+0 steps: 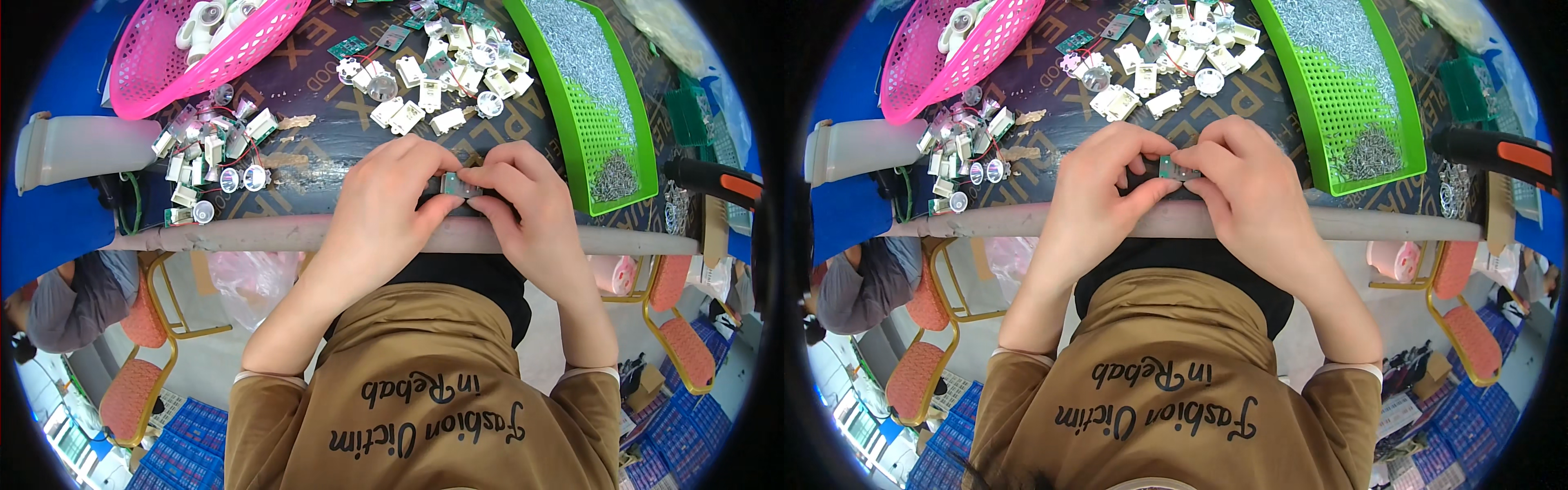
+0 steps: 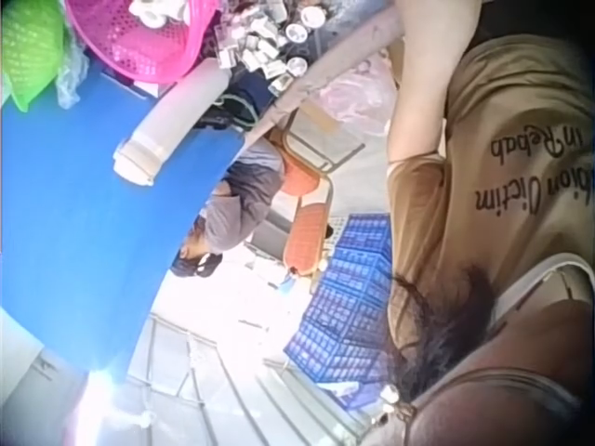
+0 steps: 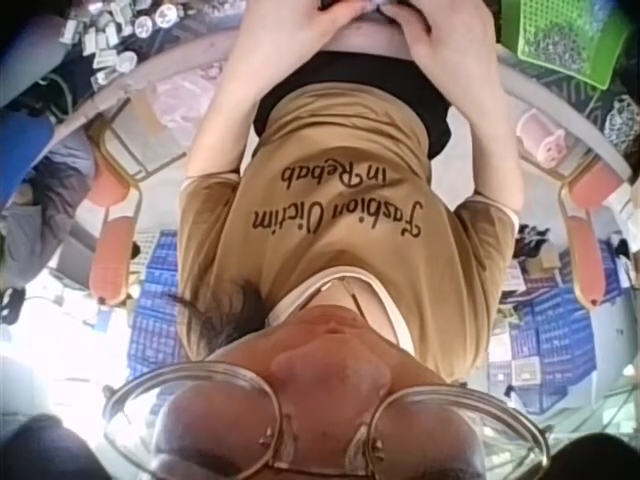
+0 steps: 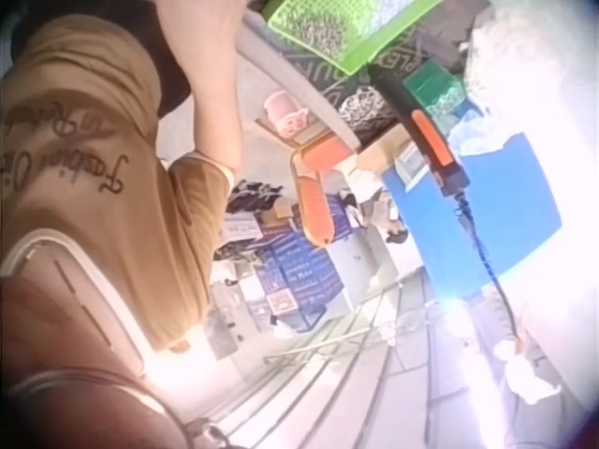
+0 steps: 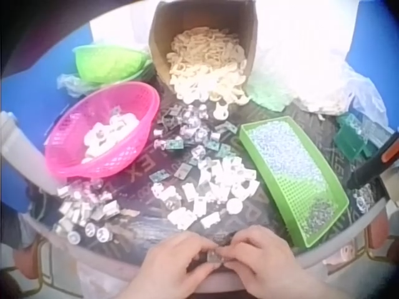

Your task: Assembling electronic motor components into plastic housings using an electric screwdriver.

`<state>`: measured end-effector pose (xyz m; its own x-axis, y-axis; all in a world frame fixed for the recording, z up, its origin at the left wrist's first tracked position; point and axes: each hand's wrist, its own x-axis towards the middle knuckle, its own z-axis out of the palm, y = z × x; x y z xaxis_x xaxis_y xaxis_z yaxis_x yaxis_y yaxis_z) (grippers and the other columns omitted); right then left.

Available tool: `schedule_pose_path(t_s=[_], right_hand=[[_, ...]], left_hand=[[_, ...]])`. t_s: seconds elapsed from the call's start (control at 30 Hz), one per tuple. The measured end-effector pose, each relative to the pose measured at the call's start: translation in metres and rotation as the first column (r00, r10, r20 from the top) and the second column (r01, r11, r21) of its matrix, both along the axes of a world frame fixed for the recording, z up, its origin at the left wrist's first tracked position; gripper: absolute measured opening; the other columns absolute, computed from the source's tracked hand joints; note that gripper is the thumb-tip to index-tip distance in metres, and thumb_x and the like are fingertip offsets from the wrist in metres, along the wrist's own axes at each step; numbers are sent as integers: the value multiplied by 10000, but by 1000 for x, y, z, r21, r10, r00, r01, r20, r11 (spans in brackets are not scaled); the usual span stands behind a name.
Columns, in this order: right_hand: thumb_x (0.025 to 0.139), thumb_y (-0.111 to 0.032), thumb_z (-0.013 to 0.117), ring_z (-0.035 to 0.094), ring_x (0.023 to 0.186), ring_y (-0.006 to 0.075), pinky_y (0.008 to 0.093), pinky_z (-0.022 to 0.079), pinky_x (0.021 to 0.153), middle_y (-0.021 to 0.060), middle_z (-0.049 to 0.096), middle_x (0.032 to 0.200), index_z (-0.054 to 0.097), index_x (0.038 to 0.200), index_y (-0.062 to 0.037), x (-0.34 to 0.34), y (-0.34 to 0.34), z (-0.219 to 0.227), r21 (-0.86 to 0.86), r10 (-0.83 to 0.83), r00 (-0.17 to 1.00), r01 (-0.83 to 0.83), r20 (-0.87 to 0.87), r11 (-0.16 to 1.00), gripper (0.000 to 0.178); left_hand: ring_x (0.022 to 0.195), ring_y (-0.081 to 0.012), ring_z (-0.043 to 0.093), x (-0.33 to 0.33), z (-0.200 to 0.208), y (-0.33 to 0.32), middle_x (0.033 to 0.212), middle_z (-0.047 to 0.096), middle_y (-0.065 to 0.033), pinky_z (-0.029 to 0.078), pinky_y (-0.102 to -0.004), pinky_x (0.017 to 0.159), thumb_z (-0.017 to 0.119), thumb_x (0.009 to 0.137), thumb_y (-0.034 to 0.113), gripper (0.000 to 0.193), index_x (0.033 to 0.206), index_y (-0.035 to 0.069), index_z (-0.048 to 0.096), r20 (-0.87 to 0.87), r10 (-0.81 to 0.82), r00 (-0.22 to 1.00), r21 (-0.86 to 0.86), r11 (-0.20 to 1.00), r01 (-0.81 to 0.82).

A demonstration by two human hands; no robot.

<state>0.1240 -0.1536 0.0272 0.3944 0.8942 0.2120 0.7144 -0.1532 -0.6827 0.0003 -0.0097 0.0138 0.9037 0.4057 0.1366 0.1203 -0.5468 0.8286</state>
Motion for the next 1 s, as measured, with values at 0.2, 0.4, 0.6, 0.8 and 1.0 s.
schedule_pose_path(t_s=[0.2,0.4,0.6,0.8,1.0], right_hand=[[744,65,678,613,823,323,391,499,718,117,594,910,656,959,-12,-1,2,6,-43,-32,990,26,-134,999,229],[747,64,674,616,841,334,407,501,730,131,603,893,589,1102,-38,-2,1,7,-34,-44,997,42,-69,999,379],[756,55,685,626,862,342,398,513,758,134,634,904,572,1165,-47,3,-3,10,85,3,988,-16,158,996,437],[919,103,496,638,1001,267,333,528,909,183,636,1011,493,1158,63,101,-133,26,891,-689,720,361,-80,274,242],[994,-23,469,415,1376,335,460,262,1191,235,410,1468,277,1483,54,137,-137,53,482,-361,842,529,-402,699,531]], left_hand=[[708,-160,553,0,2,2,861,605,-57,446,-278,596,789,703,40,334,1009,44,656,37,-30,999,-33,999,31],[710,-157,558,1,1,1,867,609,-53,444,-275,595,784,728,52,309,1013,47,663,-11,-19,1000,-34,999,19],[711,-163,567,0,-2,2,863,603,-53,443,-281,591,766,750,51,253,985,44,674,10,-21,1000,-9,1000,21],[812,-292,617,5,0,-4,887,603,-86,496,-397,697,748,764,115,209,940,59,652,-18,-13,1000,12,1000,13],[751,-249,618,1,5,-2,882,606,-69,493,-362,663,753,769,123,207,938,57,654,-45,-3,999,17,1000,4]])
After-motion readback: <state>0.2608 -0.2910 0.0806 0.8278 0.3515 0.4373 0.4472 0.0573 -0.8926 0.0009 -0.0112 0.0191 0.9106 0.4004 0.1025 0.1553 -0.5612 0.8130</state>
